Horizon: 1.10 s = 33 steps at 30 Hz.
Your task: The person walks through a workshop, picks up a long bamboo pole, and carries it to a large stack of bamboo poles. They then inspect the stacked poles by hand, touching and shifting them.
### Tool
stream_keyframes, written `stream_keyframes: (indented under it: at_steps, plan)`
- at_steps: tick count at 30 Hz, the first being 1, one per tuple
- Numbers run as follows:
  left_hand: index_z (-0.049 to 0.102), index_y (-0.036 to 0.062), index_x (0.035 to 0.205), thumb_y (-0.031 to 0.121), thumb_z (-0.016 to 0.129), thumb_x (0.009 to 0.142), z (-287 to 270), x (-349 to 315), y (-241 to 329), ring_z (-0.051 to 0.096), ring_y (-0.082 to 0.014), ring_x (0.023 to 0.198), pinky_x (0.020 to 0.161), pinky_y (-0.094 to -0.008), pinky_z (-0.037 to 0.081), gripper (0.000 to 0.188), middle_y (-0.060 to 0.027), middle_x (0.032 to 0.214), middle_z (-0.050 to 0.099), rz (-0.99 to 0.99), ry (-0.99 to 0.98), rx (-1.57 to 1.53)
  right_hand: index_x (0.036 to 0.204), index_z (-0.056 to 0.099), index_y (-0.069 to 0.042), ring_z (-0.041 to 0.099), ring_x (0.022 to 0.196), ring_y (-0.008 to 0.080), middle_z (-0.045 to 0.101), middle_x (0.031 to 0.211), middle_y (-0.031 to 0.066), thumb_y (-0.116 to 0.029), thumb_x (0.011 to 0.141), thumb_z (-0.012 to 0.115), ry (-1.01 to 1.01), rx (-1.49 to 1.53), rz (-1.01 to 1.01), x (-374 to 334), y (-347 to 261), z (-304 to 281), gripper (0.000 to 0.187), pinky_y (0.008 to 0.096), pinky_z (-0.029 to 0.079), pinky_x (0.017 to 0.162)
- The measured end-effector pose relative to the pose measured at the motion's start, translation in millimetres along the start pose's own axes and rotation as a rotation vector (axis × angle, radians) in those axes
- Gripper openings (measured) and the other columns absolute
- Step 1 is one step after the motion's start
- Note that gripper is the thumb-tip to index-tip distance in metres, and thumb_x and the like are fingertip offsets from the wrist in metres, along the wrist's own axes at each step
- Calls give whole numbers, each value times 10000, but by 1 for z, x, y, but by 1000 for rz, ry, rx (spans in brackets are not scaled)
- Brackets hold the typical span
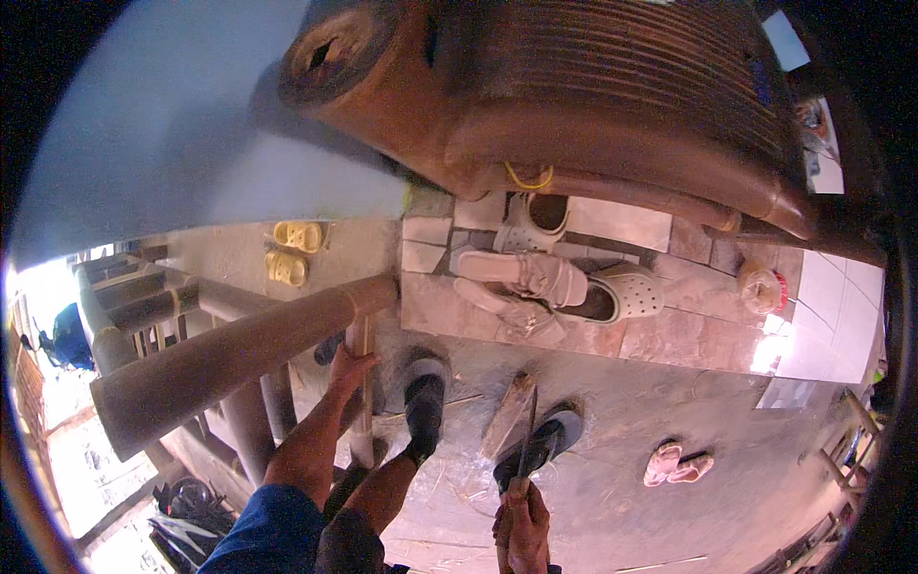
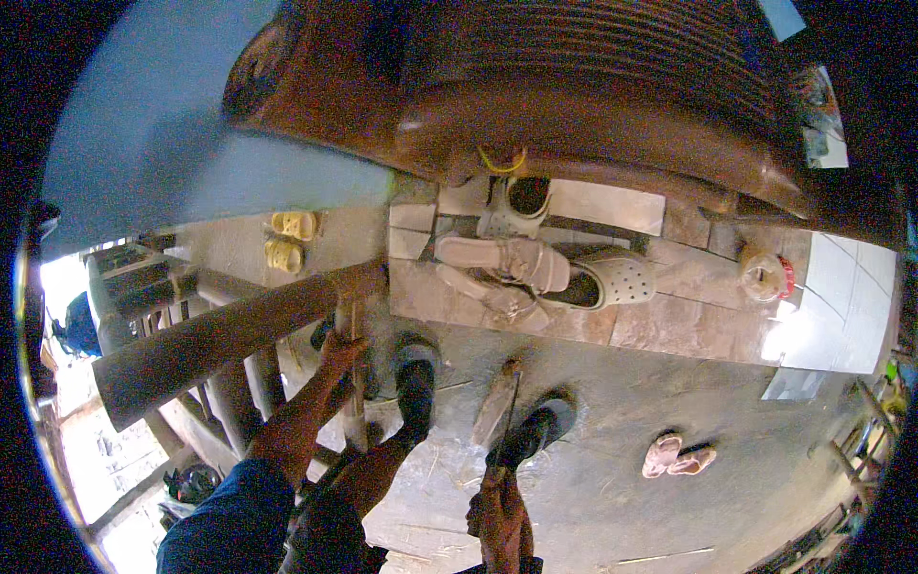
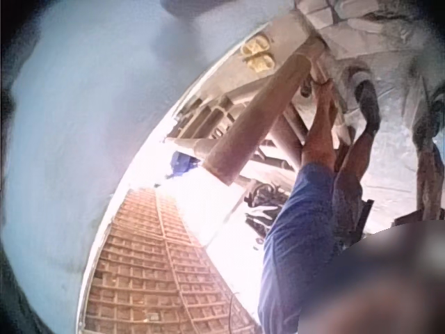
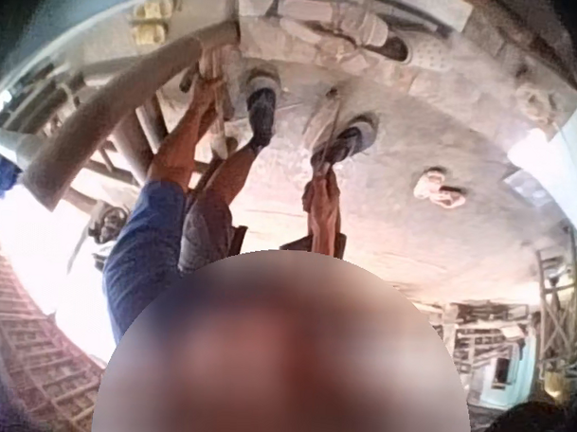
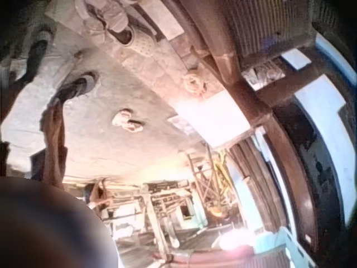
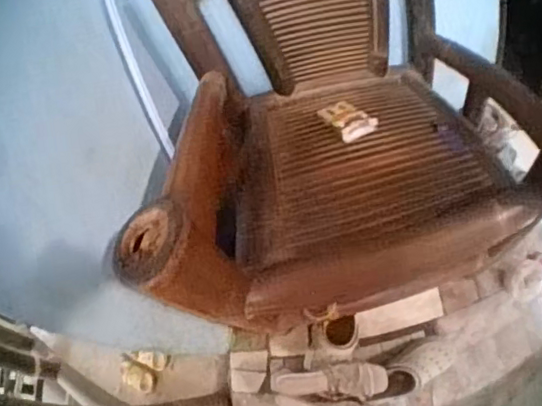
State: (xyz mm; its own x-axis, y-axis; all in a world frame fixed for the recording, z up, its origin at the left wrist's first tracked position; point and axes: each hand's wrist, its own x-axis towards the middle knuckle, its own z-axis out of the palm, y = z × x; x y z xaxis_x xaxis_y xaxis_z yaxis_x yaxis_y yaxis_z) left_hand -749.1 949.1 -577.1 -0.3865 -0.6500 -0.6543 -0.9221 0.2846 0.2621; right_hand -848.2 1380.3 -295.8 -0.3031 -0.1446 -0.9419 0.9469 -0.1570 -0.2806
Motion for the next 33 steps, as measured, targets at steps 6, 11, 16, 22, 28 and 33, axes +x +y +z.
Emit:
stream_keyframes:
  at_steps: [6,11,16,22,28,33]
  plan:
    - [585,-14,1199,489,848,672,-22,52,-4,682,-378,1033,882,-470,516,775,-220,1073,707,-31,80,-187,1184,558,-109,463,509,105,518,711,-27,-345,1045,548,44,-156,144,1,-21,-5,274,268,381,446]
    - [573,-19,1177,414,732,828,-36,95,22,673,-362,1043,882,-458,509,579,-213,1060,693,188,-38,-369,1142,552,-154,462,556,101,519,739,-26,-377,1054,514,-84,522,486,18,-6,-5,242,284,380,467]
    - [516,-2,1294,380,683,881,-22,48,52,622,-397,1115,952,-470,478,587,-226,1128,646,108,98,-87,1078,547,-168,485,541,122,537,736,-17,-360,1051,525,-101,-84,165,21,5,9,195,286,384,457]
    - [409,37,1483,448,630,946,-30,-92,84,473,-411,1339,1130,-460,364,712,-265,1421,502,346,-10,60,1046,578,-116,421,502,75,449,658,-59,-202,988,598,-55,153,126,19,20,22,106,273,332,427]
    - [543,64,1412,531,506,1004,-74,-284,75,620,-397,1183,1015,-434,481,621,-238,1296,631,619,-413,78,1101,612,-98,374,430,98,428,545,-44,-418,1022,571,-141,-40,73,-24,51,-1,332,276,307,396]
    - [634,73,1299,530,496,1014,-156,-401,40,630,-338,1183,1024,-449,476,556,-175,1284,661,134,-491,-105,987,623,-88,396,443,110,441,543,-34,-419,1008,589,-243,-523,70,-59,50,-56,334,293,325,410]
